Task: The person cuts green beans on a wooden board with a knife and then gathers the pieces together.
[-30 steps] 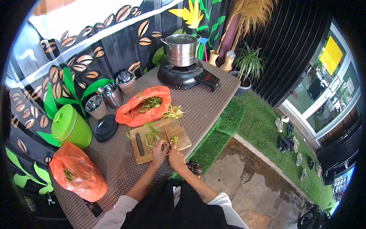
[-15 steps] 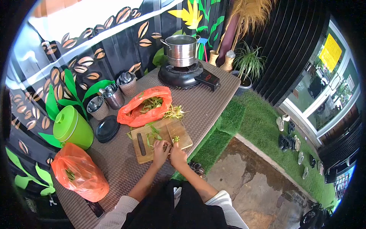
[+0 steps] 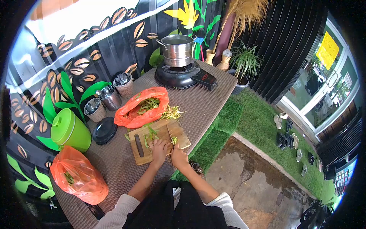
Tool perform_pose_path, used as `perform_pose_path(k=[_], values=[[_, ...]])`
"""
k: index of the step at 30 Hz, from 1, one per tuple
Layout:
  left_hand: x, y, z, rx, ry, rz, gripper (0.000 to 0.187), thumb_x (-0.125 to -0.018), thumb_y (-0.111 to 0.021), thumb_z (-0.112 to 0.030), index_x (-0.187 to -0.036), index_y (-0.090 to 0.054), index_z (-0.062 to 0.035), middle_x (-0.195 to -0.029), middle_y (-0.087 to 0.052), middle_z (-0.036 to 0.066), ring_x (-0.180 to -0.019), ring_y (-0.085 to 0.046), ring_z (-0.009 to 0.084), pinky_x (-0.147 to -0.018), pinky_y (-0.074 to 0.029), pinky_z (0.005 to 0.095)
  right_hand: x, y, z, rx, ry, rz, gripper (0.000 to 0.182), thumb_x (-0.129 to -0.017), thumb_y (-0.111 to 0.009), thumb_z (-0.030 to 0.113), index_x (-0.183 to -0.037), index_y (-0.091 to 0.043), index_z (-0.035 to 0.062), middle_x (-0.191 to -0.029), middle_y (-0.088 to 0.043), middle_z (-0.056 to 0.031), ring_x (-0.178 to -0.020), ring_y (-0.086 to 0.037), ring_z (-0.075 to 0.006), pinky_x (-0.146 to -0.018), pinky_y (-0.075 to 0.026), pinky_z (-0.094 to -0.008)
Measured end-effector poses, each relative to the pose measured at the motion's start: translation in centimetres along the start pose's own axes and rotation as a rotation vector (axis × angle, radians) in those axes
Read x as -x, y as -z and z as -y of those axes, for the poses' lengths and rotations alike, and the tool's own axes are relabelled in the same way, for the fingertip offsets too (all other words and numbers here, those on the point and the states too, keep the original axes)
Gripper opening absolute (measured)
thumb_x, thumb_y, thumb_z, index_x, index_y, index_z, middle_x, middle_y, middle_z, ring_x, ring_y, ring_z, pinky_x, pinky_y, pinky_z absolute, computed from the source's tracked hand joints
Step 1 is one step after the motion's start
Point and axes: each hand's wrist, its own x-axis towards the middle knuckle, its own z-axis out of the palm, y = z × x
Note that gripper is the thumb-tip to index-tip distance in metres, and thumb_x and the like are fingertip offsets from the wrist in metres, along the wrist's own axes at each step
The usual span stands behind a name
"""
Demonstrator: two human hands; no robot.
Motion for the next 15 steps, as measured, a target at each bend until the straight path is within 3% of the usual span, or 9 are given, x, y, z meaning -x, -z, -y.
perform_pose_path(k=[9, 15], values=[[0.2, 0.5, -0.3, -0.016, -0.075, -0.018, 0.011, -0.085, -0.057, -0.015, -0.091, -0.063, -0.0083, -0.089, -0.060, 0.003, -0.094, -0.050, 0.0219, -0.090, -0.028, 0.0426, -1.4, 0.5, -0.4, -0.055, 0.066, 0.015, 0.032, -0.094, -0.043, 0.024, -0.107, -0.038, -0.0046, -0.082, -0.061, -0.0319, -0.081, -0.061, -0.0476, -0.072, -0.049, -0.0537], [0.3, 0.1, 0.0, -0.014, -0.073, -0.038, 0.012, -0.085, -0.056, -0.016, -0.091, -0.063, -0.0079, -0.090, -0.059, 0.004, -0.094, -0.050, 0.0222, -0.090, -0.028, 0.0428, -0.3, -0.3, 0.8, 0.000, -0.007, -0.015, 0.034, -0.094, -0.043, 0.027, -0.107, -0.040, -0.0040, -0.084, -0.062, -0.0302, -0.082, -0.062, -0.0458, -0.072, -0.050, -0.0527]])
